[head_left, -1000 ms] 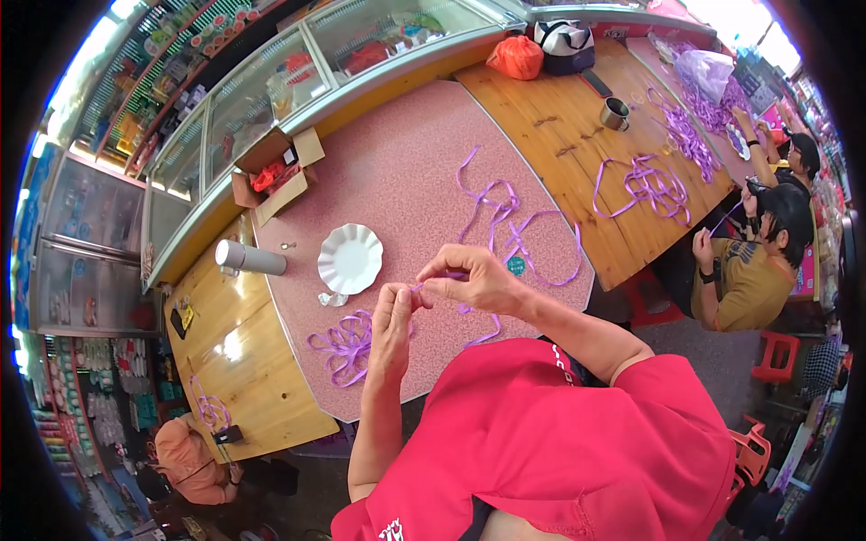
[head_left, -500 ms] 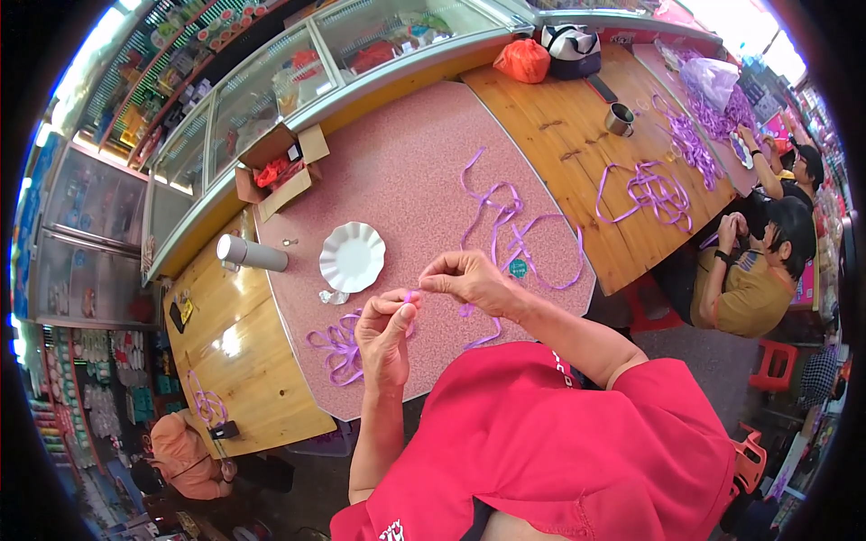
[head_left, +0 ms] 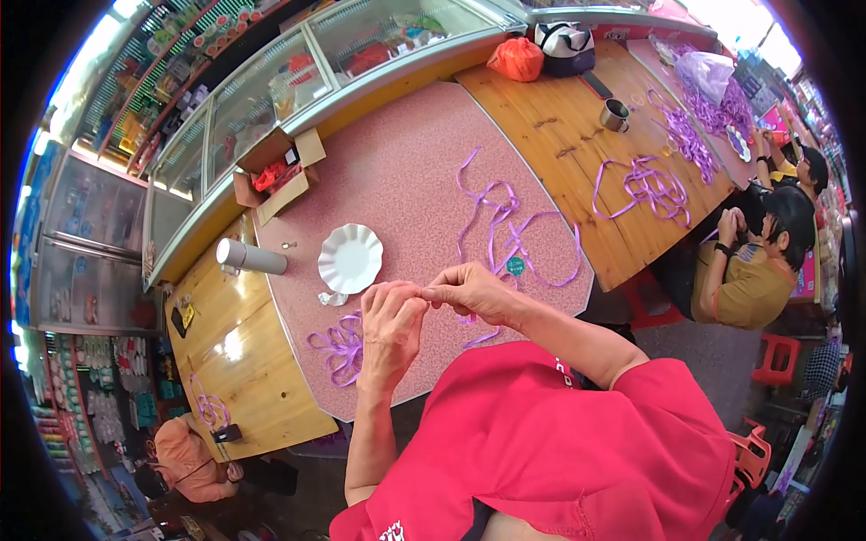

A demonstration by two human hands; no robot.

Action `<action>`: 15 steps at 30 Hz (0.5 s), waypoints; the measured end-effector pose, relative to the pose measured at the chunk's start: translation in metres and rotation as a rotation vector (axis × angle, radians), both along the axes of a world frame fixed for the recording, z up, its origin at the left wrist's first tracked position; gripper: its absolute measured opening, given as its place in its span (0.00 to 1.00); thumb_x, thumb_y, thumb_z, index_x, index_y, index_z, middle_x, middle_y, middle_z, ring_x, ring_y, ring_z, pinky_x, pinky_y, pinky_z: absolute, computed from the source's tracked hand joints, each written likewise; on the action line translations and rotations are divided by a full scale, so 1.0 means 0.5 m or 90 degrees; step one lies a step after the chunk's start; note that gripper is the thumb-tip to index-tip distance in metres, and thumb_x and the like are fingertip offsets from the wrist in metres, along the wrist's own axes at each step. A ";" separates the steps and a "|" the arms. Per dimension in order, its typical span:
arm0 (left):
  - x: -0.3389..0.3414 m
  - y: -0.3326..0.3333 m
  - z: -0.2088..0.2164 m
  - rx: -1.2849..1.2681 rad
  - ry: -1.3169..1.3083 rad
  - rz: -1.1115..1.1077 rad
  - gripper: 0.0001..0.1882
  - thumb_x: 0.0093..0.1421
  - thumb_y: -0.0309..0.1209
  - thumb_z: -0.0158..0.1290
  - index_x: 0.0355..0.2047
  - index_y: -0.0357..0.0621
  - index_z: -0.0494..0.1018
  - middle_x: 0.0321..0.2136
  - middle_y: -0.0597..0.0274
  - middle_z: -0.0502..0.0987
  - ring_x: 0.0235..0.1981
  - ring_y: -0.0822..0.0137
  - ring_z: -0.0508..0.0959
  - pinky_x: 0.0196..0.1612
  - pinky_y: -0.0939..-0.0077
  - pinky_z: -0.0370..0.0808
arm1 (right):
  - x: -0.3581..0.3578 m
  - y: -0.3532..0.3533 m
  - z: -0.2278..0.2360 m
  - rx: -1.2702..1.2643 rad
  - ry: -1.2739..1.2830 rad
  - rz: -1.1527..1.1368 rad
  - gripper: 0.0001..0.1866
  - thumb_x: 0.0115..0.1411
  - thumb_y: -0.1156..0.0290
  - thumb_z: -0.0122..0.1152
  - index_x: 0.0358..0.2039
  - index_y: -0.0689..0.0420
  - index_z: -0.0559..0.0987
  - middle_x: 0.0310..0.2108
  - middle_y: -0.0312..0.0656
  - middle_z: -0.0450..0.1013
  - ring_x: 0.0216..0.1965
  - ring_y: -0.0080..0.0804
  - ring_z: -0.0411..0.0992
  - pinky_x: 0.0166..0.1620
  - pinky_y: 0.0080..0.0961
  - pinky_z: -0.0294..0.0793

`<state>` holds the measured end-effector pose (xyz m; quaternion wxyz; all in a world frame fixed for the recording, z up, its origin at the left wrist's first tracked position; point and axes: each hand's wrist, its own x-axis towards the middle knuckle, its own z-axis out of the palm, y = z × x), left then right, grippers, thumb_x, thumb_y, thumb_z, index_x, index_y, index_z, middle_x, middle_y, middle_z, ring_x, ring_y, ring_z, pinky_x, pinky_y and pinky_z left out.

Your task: Tying and manipulating purple plastic ribbons to create decorative items at a workstation.

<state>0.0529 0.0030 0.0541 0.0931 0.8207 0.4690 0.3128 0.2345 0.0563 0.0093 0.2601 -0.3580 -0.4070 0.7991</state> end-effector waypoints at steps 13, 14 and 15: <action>-0.001 -0.016 -0.026 0.056 -0.027 0.098 0.07 0.54 0.19 0.57 0.32 0.43 0.75 0.41 0.61 0.78 0.50 0.59 0.76 0.58 0.58 0.64 | -0.011 -0.019 0.007 0.105 -0.035 -0.047 0.10 0.62 0.66 0.62 0.39 0.60 0.82 0.24 0.30 0.74 0.20 0.11 0.62 0.21 0.13 0.58; 0.000 -0.018 -0.033 0.059 -0.050 0.120 0.07 0.54 0.19 0.57 0.32 0.43 0.75 0.42 0.61 0.78 0.50 0.59 0.76 0.57 0.58 0.65 | -0.011 -0.021 0.007 0.097 -0.028 -0.060 0.11 0.62 0.66 0.62 0.38 0.60 0.82 0.23 0.30 0.73 0.20 0.11 0.62 0.20 0.13 0.58; 0.001 -0.020 -0.037 0.059 -0.051 0.119 0.07 0.54 0.19 0.57 0.32 0.43 0.75 0.42 0.61 0.78 0.50 0.59 0.76 0.57 0.58 0.65 | -0.011 -0.022 0.008 0.090 -0.021 -0.072 0.11 0.62 0.65 0.63 0.37 0.60 0.82 0.22 0.30 0.72 0.19 0.11 0.62 0.20 0.13 0.58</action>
